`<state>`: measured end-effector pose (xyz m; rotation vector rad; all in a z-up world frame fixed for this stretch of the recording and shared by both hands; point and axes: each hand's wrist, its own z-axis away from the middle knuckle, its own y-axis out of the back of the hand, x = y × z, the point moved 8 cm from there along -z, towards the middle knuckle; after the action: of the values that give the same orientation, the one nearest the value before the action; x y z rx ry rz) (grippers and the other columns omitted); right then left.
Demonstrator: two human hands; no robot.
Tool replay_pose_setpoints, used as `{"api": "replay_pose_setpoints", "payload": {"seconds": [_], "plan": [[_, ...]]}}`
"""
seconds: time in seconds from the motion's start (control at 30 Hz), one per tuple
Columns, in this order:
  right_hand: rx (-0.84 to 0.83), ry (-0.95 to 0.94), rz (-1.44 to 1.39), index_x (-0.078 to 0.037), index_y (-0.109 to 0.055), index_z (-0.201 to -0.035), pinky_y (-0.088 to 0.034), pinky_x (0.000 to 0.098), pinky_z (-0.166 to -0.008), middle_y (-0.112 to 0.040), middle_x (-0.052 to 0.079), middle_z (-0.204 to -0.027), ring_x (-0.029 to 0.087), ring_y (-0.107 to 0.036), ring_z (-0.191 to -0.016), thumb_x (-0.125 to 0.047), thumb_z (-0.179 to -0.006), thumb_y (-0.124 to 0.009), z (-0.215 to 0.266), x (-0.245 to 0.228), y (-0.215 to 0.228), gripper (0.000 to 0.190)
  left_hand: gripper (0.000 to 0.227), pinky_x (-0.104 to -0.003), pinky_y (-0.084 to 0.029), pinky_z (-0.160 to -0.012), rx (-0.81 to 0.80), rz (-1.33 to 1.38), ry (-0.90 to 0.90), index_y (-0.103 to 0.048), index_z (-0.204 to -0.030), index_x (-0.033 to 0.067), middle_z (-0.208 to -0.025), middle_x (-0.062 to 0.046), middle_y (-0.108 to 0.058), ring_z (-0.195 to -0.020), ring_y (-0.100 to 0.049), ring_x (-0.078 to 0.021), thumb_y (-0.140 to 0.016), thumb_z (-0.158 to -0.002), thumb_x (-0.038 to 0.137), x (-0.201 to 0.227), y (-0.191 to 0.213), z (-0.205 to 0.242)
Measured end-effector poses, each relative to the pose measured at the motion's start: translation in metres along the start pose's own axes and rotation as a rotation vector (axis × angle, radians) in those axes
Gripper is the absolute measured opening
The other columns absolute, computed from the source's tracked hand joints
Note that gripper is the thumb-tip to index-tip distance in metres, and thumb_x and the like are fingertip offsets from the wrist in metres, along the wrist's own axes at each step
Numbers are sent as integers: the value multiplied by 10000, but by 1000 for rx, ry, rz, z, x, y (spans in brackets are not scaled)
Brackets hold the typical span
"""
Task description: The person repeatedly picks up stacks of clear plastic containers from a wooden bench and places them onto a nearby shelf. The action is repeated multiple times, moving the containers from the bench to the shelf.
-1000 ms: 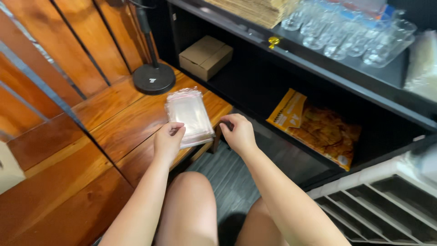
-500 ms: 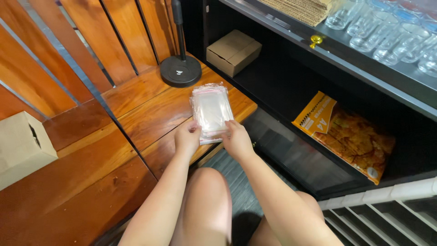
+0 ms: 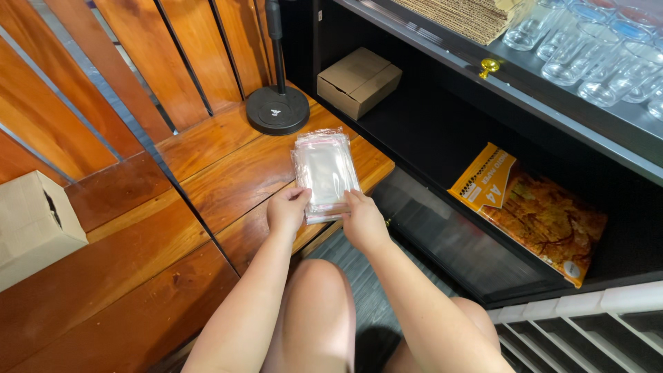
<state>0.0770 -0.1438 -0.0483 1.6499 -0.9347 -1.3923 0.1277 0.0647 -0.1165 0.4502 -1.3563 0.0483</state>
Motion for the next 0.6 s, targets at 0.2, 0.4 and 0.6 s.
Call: {"api": "replay_pose_setpoints", "payload": {"seconds": [0.2,0.4,0.6], "plan": [[-6,15,49,-69,-564,-1479,-522,403,-1101,-588,152,-1467,334,-571,-1353,-146,-938,-680,-3,3,-1,559,366,-237,-608,-594,-63,233,51,-745,-1135,-15,-872,-109,-723,-677,-671,-124,-829,-845,191,29,15,30],[25,77,83,-52,-574,-1455,-530,412,-1081,-599,158,-1447,348,-591,-1317,-130,-944,-655,4,-8,3,524,460,-270,-639,-632,-69,213,84,-721,-1219,-30,-864,-134,-713,-697,-700,-156,-836,-845,213,36,19,37],[58,160,182,-96,-646,-1373,-516,353,-1084,-657,88,-1357,289,-610,-1291,-174,-921,-683,-5,-20,2,460,439,-312,-656,-636,7,155,101,-768,-1177,54,-898,-98,-756,-711,-735,-181,-833,-840,327,23,22,23]]}}
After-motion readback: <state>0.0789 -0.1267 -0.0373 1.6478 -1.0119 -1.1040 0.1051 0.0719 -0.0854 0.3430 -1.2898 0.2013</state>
